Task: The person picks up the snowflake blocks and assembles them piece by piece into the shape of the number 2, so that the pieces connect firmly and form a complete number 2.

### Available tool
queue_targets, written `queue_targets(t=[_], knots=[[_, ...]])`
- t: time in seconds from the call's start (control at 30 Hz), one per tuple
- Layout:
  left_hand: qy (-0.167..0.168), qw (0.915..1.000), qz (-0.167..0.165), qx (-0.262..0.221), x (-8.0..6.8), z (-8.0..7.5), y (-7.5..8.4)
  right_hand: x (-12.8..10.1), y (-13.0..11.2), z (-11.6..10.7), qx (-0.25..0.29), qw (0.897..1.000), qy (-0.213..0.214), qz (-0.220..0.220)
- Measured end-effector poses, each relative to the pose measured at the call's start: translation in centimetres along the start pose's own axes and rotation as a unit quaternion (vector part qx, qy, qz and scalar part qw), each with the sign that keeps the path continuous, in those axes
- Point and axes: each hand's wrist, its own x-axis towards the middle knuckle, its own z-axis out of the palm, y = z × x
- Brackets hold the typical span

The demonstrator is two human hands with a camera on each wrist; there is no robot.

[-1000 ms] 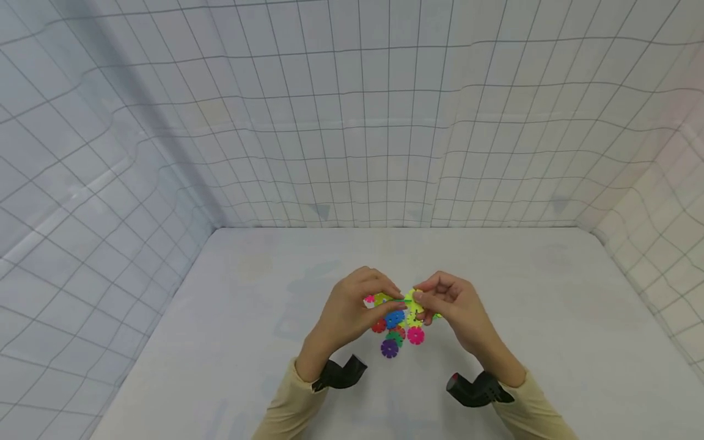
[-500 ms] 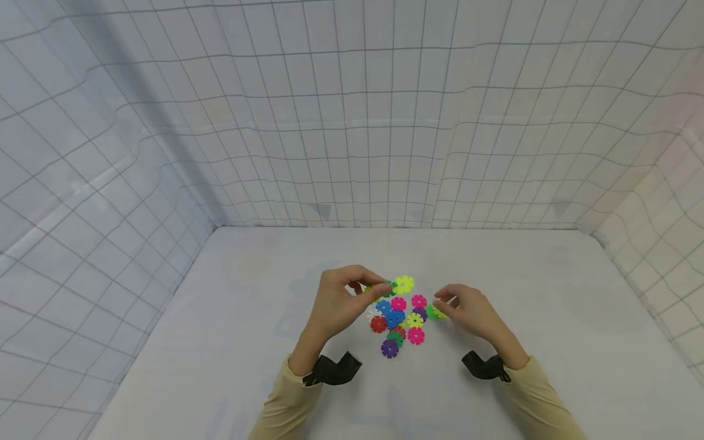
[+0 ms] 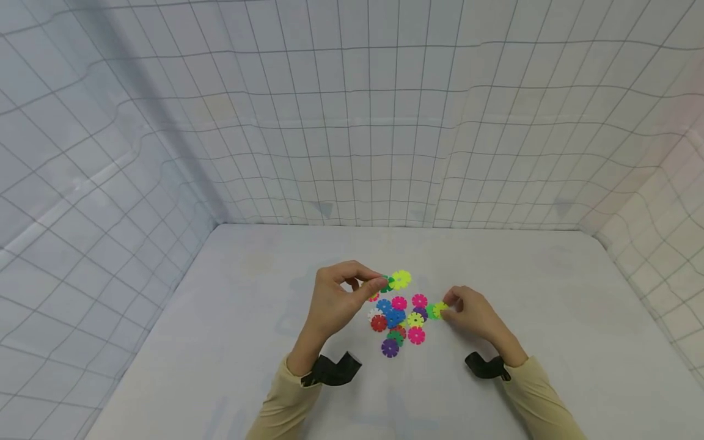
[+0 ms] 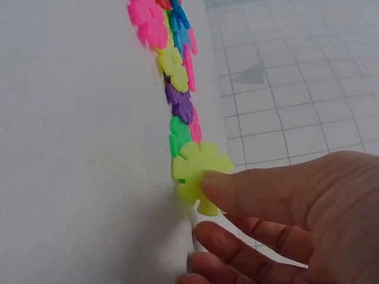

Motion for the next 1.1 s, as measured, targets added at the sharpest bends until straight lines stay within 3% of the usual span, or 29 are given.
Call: queue_targets(t=[0.2,0.37,0.47,0.67,0.77,0.87,1.1], knots=[[-0.001,0.9998,-0.016,0.011,-0.2,0.0,0.1,-0.2,-0.8,-0.6,0.026,0.999,0.024,-0.002],[0.003,0.9985,-0.044,0.033,-0.1,0.0,0.4,-0.8,-3.3,-1.5,0.11,0.99,0.077,-0.038],[0.006,0.9979,-0.05,0.041,-0.1,-0.1,0.5,-1.4,-5.6,-2.3,0.186,0.972,0.107,-0.095],[0.01,0.9977,-0.049,0.047,-0.1,-0.1,0.6,-2.7,-10.1,-3.6,0.299,0.919,0.139,-0.218],[0.006,0.9979,-0.047,0.043,-0.3,-0.1,-0.4,-2.9,-11.2,-4.0,0.32,0.907,0.139,-0.236],[0.003,0.9978,-0.053,0.039,-0.6,0.1,-1.7,-2.9,-11.6,-4.1,0.33,0.903,0.14,-0.238],[0.0,0.9968,-0.066,0.044,-0.8,0.4,-3.1,-3.3,-12.2,-3.9,0.273,0.912,0.169,-0.256]])
